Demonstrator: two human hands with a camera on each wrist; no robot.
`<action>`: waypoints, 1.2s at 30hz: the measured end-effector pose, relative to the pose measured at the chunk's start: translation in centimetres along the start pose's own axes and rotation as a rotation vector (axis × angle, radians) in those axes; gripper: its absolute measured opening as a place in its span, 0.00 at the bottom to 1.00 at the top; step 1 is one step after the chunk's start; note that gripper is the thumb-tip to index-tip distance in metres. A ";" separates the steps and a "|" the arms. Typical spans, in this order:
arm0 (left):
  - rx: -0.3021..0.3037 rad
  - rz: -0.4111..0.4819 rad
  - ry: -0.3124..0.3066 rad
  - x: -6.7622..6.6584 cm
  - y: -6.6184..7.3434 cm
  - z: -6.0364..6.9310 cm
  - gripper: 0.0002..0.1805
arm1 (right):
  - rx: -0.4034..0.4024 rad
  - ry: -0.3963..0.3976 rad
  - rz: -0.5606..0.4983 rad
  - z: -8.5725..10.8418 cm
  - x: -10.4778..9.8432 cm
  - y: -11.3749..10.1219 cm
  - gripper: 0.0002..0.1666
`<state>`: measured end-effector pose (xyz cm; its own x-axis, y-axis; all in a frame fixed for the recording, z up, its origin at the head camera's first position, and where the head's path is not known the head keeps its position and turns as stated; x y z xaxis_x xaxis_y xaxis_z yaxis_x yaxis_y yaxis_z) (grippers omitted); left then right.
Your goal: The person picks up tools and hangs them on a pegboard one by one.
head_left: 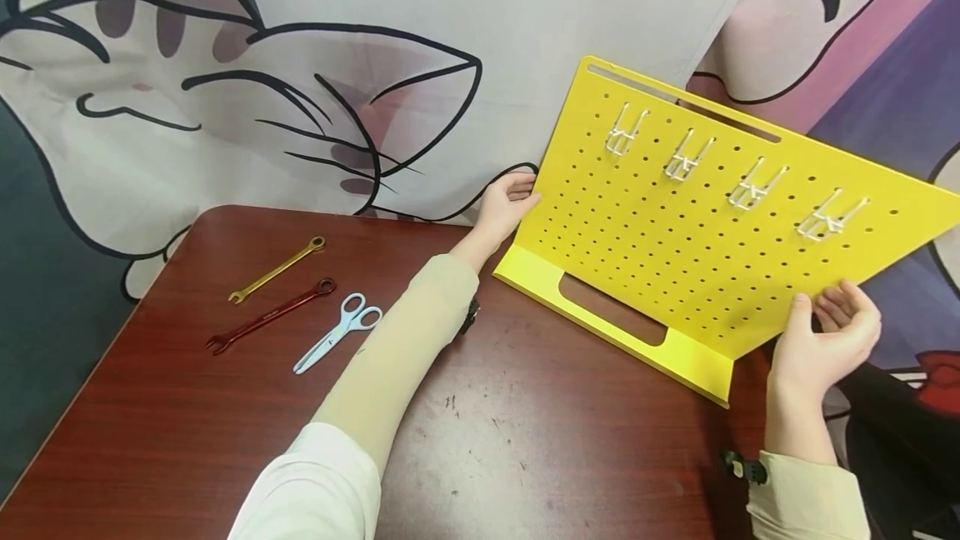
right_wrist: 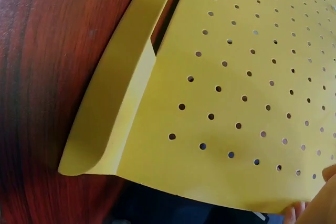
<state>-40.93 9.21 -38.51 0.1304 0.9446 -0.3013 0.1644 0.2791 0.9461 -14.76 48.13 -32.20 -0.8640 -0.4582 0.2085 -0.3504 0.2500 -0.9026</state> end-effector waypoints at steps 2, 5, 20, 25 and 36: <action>0.001 -0.025 0.003 0.2 0.1 0.0 0.23 | 0.017 0.028 0.013 0.2 0.0 -0.3 0.23; 0.003 -0.053 0.008 0.3 0.1 0.0 0.23 | 0.042 0.063 0.003 0.2 -0.2 -0.3 0.22; 0.039 -0.120 0.051 -0.2 0.1 0.2 0.20 | 0.144 0.092 -0.096 -2.3 -0.9 3.3 0.14; 0.061 -0.171 0.076 -0.7 0.4 0.4 0.17 | 0.138 0.119 -0.151 -2.7 -1.0 3.3 0.14; 0.084 -0.242 0.122 -3.7 0.2 1.0 0.12 | 0.159 0.061 -0.224 -2.7 0.7 3.3 0.17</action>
Point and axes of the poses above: each hand's wrist, its own z-axis away from the middle knuckle, its own x-axis out of the palm, y = z × x, the point moved 10 cm from there along -z, towards the middle knuckle, and after that the axes turned 15 degrees about -z, right-handed, at the moved point
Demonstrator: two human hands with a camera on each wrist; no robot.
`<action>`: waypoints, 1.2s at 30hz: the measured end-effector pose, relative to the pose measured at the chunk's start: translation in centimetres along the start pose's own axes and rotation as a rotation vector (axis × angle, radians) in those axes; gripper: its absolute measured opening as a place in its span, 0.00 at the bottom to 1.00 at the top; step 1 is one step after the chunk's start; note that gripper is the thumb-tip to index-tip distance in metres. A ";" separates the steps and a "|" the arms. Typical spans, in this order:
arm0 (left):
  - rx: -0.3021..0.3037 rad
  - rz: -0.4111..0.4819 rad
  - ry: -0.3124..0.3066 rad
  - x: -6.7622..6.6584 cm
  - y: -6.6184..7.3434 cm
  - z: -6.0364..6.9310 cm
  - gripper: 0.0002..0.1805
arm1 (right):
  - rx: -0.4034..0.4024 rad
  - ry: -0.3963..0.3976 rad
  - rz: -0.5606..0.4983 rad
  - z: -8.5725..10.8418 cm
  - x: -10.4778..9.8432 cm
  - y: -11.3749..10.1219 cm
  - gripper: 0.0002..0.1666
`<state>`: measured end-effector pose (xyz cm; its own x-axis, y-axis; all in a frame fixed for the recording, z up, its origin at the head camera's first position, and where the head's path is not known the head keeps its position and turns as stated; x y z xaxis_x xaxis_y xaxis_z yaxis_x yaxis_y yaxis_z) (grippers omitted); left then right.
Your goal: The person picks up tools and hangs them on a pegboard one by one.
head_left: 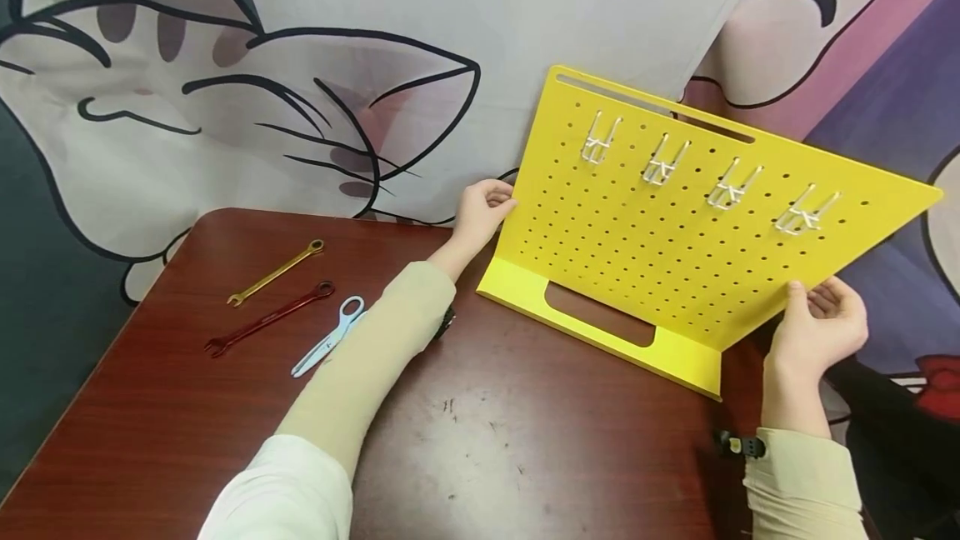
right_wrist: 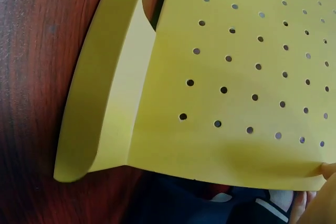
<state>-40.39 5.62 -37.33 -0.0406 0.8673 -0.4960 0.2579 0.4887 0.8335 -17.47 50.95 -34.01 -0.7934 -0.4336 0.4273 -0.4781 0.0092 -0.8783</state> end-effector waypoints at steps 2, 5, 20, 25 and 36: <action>-0.007 -0.004 0.001 -0.8 -0.4 0.2 0.11 | 0.013 -0.026 -0.010 0.0 0.5 0.3 0.17; -0.013 -0.015 -0.008 -1.8 -0.9 0.5 0.11 | 0.045 -0.055 -0.030 0.0 1.1 0.9 0.17; -0.046 -0.079 -0.033 -6.5 -3.3 1.8 0.12 | 0.085 -0.210 -0.078 -0.2 4.9 3.1 0.17; -0.061 -0.105 -0.013 -8.1 -4.5 2.2 0.13 | 0.105 -0.255 -0.086 0.3 6.7 3.6 0.18; -0.097 -0.095 0.021 -11.0 -6.3 3.1 0.13 | 0.152 -0.342 -0.059 1.6 9.7 4.5 0.18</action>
Point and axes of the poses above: each hand's wrist, its own z-axis away from the middle knuckle, its own x-axis out of the palm, y = z × x, the point moved 10 cm from there along -z, towards the middle knuckle, and after that the axes turned 15 degrees about -z, right-handed, at the moved point
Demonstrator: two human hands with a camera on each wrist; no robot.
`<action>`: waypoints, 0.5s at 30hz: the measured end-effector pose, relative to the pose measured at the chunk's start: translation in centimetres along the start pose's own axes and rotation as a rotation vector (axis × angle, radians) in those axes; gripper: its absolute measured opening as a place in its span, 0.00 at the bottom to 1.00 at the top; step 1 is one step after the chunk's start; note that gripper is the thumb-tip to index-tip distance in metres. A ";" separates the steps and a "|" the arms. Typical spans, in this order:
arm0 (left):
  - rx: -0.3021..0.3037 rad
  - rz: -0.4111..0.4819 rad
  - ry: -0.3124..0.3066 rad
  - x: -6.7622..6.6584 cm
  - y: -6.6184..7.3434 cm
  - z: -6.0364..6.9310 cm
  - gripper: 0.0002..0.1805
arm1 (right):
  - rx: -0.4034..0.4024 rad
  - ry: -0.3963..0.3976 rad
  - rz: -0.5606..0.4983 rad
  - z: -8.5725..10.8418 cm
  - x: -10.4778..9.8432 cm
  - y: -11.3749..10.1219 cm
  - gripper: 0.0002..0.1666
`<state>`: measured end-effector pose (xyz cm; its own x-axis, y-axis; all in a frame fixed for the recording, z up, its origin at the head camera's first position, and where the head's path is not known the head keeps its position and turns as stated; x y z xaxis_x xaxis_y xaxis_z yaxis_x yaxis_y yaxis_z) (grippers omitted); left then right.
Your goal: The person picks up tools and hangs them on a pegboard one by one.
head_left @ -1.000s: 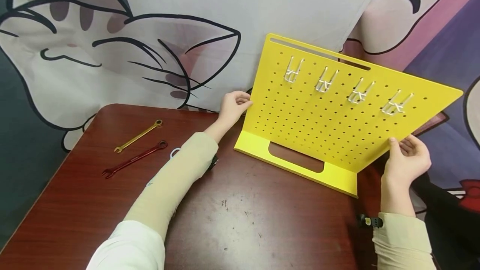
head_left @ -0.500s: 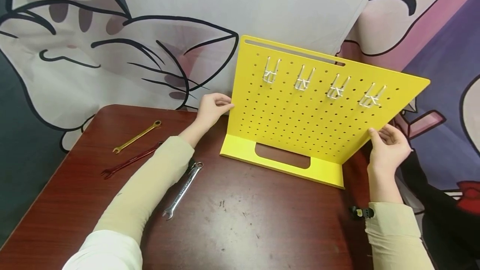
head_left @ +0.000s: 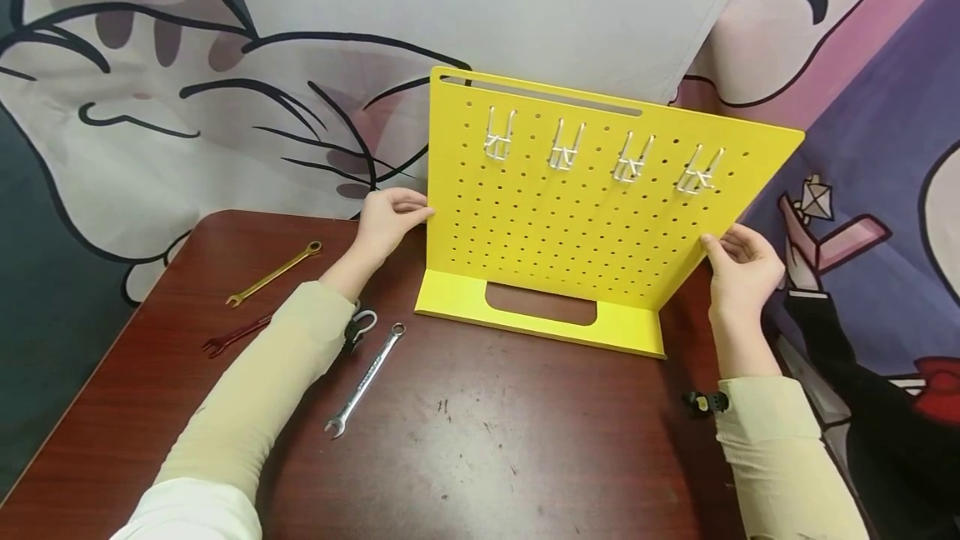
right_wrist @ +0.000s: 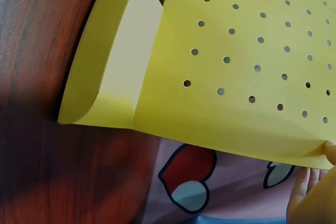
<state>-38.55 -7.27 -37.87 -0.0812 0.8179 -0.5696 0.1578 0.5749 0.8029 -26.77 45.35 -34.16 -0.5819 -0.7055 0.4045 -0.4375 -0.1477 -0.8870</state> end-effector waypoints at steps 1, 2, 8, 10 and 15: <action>-0.005 0.000 0.000 -0.2 -0.2 0.0 0.13 | 0.005 -0.006 -0.002 0.0 0.2 0.1 0.18; -0.008 0.002 0.001 -0.4 -0.4 0.1 0.13 | 0.007 -0.014 0.003 0.1 0.4 0.1 0.18; -0.023 -0.005 0.022 -1.8 -1.5 0.4 0.14 | -0.005 -0.062 0.002 0.6 2.2 0.2 0.18; -0.031 -0.008 0.031 -2.3 -1.8 0.6 0.15 | -0.011 -0.078 -0.001 0.7 2.8 0.3 0.17; -0.048 0.005 0.045 -3.1 -2.7 1.0 0.15 | -0.021 -0.109 0.020 1.1 3.6 0.5 0.18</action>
Point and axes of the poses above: each hand's wrist, its own z-axis away from the middle knuckle, its own x-axis out of the palm, y = z × x, the point moved 10 cm from there along -z, towards the middle knuckle, and after that the axes turned 15 degrees about -z, right-handed, at the moved point
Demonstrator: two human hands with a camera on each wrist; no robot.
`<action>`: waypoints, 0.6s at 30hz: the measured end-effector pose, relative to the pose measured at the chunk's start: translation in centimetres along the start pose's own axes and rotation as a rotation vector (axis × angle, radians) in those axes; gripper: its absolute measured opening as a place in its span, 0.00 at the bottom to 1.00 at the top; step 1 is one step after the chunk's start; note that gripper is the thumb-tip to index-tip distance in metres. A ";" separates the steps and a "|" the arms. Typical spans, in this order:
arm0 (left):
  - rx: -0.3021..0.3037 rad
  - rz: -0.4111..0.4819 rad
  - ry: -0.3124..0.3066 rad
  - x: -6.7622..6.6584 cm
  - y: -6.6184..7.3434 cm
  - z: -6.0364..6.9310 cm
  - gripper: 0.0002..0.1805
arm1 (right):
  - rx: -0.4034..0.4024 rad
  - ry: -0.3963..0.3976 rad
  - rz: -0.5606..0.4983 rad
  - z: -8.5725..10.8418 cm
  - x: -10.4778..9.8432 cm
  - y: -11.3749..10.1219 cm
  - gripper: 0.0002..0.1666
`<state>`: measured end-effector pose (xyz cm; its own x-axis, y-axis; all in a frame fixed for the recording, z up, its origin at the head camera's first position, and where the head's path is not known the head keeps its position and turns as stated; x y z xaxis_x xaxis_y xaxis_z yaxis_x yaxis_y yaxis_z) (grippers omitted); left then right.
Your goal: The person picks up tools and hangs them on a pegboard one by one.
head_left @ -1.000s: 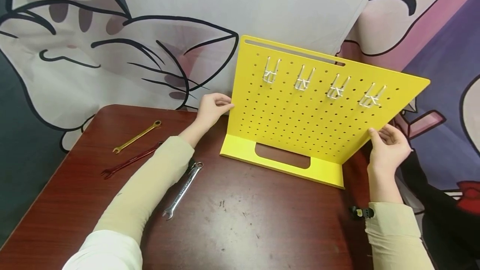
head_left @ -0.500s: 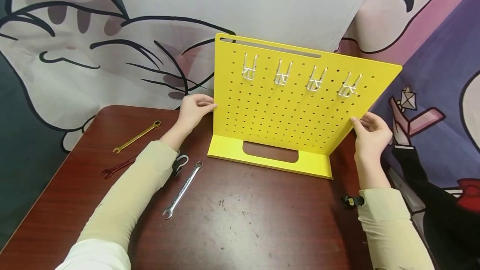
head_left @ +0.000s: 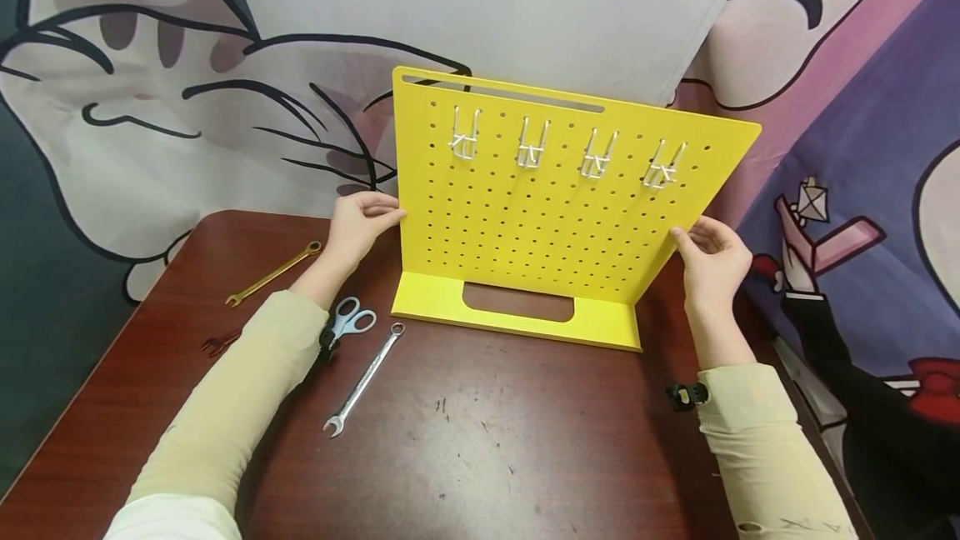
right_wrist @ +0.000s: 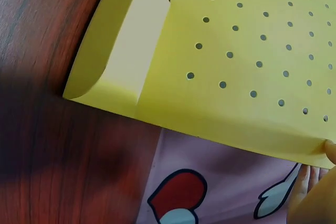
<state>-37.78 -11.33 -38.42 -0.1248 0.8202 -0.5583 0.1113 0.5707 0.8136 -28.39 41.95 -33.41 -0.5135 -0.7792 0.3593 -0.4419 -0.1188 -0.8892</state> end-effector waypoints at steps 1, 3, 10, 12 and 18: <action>-0.001 -0.005 0.004 -0.1 0.0 0.1 0.15 | 0.002 -0.007 0.002 -0.1 0.0 0.2 0.18; 0.000 -0.027 0.011 -0.3 0.0 0.4 0.15 | 0.006 -0.020 0.002 -0.4 0.1 0.5 0.18; 0.005 -0.076 0.020 -1.1 -0.2 0.8 0.16 | 0.000 -0.050 0.058 -0.3 0.9 0.7 0.17; 0.003 -0.076 0.023 -1.2 -0.4 0.9 0.16 | 0.004 -0.051 0.058 -0.3 1.0 0.7 0.17; 0.004 -0.071 0.026 -1.4 -0.6 1.1 0.16 | 0.004 -0.075 0.047 -0.3 1.3 0.5 0.17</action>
<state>-36.56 -12.82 -38.29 -0.1578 0.7764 -0.6102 0.1049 0.6276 0.7714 -29.56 41.05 -33.31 -0.4770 -0.8280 0.2947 -0.4157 -0.0828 -0.9057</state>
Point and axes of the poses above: each hand's wrist, its own z-axis away from the middle knuckle, its own x-axis out of the palm, y = z × x, the point moved 10 cm from there along -z, towards the middle knuckle, and after that the axes turned 15 degrees about -z, right-handed, at the moved point
